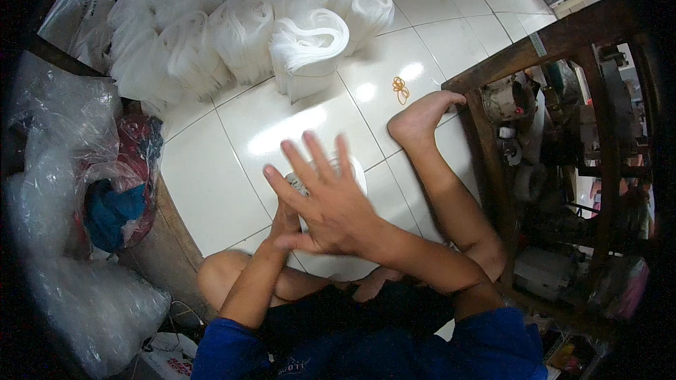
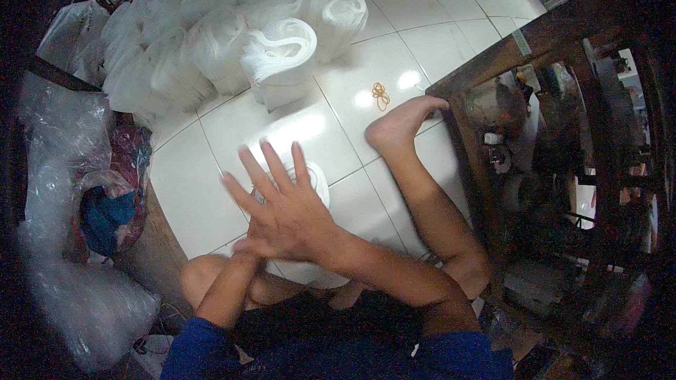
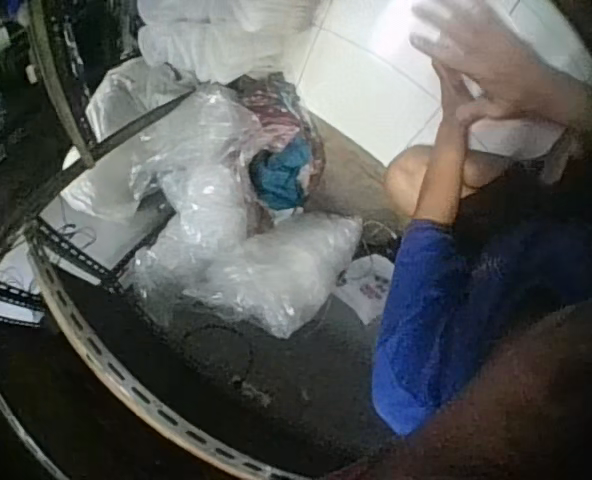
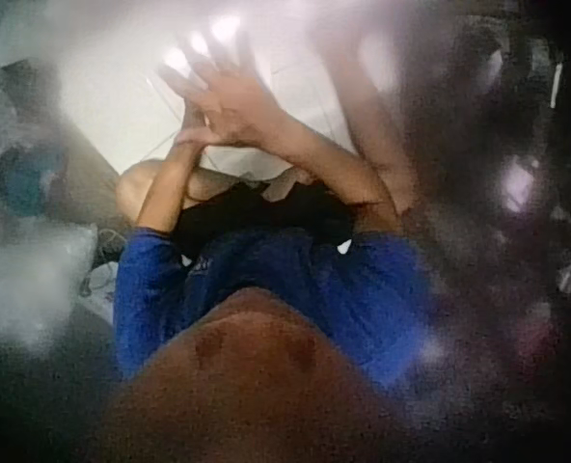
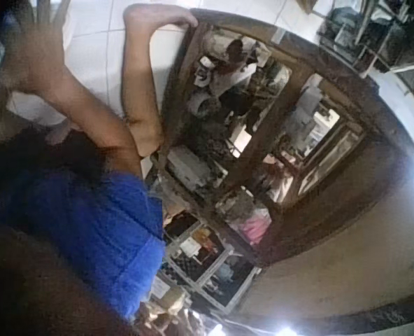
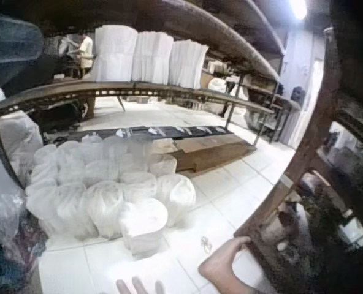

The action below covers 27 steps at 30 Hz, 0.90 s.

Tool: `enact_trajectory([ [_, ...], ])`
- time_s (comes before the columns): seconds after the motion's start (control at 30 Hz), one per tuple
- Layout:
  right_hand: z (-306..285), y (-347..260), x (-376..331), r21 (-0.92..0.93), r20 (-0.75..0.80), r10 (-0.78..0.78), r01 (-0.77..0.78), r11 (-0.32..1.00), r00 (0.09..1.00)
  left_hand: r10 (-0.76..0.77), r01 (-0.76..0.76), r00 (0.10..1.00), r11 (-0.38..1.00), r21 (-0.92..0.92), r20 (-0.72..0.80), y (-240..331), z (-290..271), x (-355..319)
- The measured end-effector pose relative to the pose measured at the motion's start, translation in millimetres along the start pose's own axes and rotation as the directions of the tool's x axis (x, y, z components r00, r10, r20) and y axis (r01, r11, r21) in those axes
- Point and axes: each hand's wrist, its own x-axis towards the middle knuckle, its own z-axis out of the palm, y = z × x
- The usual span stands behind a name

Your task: The person sits on the floor and repeatedly folds white plastic sheets. They retrieve sheets from a nearby shelf, fold them into smaller rectangles, and place the folded stacks on the floor.

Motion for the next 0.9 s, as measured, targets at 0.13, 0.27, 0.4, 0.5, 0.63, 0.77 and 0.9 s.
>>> enact_trajectory([
  [0.13,29,14,-3,0.006,0.085,0.007,-0.007,1.0,0.996,-0.046,0.048,0.999,0.997,-0.052,0.028,-4,0,2],
  [0.27,24,38,-9,0.183,-0.013,0.048,-0.045,0.982,0.999,-0.072,0.079,0.996,0.983,-0.165,0.048,-20,8,-2],
  [0.4,4,155,12,0.43,-0.326,0.549,-0.397,0.811,0.769,-0.175,0.197,0.978,0.958,-0.209,0.117,-16,6,-7],
  [0.5,6,289,-1,0.217,-0.268,0.76,-0.732,0.646,0.592,-0.265,0.314,0.946,0.894,-0.319,0.189,-11,8,11],
  [0.63,47,347,-12,-0.035,-0.117,0.842,-0.849,0.527,0.527,-0.44,0.509,0.853,0.585,-0.632,0.28,20,0,32],
  [0.77,91,361,-18,0.066,-0.149,0.763,-0.764,0.642,0.629,-0.552,0.542,0.699,-0.005,-0.84,0.454,42,-1,42],
  [0.9,99,315,-8,0.024,-0.115,0.724,-0.727,0.686,0.68,-0.44,0.401,0.714,-0.379,-0.834,0.544,26,0,33],
])
